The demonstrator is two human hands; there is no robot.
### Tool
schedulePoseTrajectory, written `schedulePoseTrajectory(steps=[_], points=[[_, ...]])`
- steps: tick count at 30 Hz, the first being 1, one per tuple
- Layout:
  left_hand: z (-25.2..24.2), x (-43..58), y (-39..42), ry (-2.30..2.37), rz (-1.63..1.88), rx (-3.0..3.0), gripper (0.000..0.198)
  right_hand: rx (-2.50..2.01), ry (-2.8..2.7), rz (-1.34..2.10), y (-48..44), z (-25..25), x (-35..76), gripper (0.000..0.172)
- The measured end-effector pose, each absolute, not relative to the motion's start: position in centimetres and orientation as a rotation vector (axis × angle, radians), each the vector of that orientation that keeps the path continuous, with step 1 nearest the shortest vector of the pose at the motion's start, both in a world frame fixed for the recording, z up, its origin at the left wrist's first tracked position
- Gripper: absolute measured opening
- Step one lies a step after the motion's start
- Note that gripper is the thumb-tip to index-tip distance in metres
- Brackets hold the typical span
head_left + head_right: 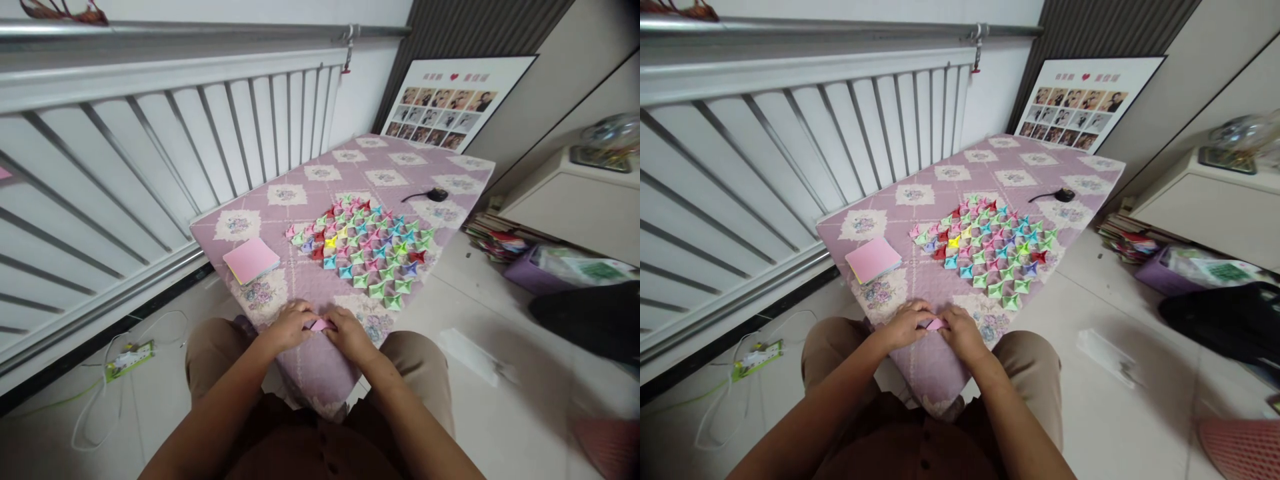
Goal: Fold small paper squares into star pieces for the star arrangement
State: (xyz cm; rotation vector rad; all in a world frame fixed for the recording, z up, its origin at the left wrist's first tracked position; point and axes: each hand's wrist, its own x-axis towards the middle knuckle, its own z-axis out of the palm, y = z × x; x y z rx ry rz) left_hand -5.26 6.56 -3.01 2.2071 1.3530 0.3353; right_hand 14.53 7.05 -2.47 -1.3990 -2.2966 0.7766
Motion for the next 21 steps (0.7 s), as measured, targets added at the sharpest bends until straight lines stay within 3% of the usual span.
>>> schedulePoseTrajectory(steps=[11, 21], points=[[-3.2, -3.2, 5.0, 1.602, 0.558, 2.106, 0.026, -1.417, -2.24, 0.803, 7.4, -2.2, 14.4, 0.006], [-4.0, -2.4, 6.0, 1.613, 0.678, 1.866, 0.022, -1.475, -2.166, 0.868, 8.0, -2.5, 14.3, 0.011]])
